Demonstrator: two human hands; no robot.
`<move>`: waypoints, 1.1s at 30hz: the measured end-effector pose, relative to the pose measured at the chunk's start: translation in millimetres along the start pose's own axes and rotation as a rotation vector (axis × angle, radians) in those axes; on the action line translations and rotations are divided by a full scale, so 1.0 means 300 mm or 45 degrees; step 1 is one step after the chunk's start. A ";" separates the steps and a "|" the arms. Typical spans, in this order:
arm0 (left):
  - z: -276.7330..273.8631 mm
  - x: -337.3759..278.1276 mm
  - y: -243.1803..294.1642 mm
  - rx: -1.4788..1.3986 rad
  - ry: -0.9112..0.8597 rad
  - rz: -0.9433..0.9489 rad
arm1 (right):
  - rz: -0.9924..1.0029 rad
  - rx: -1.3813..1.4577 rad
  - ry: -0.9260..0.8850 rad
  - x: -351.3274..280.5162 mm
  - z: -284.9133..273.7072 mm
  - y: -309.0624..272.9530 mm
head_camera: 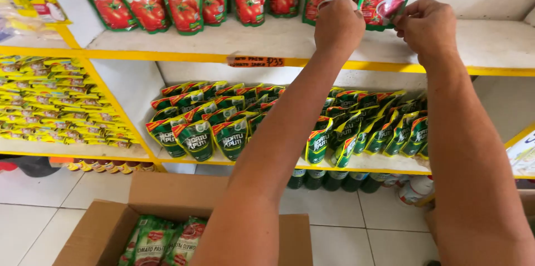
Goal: Stocking and arranging tomato paste packets on grocery store shelves from a box.
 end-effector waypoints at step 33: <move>0.083 -0.002 0.025 0.134 -0.242 0.059 | -0.045 -0.550 0.092 0.143 0.080 0.072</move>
Point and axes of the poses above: each hand's wrist, its own x-axis towards the middle knuckle, its own z-axis out of the palm, y = z × x, the point moved 1 cm from there along x, towards the middle knuckle, and after that the axes turned 1 degree about -x, right-handed, at the moved point
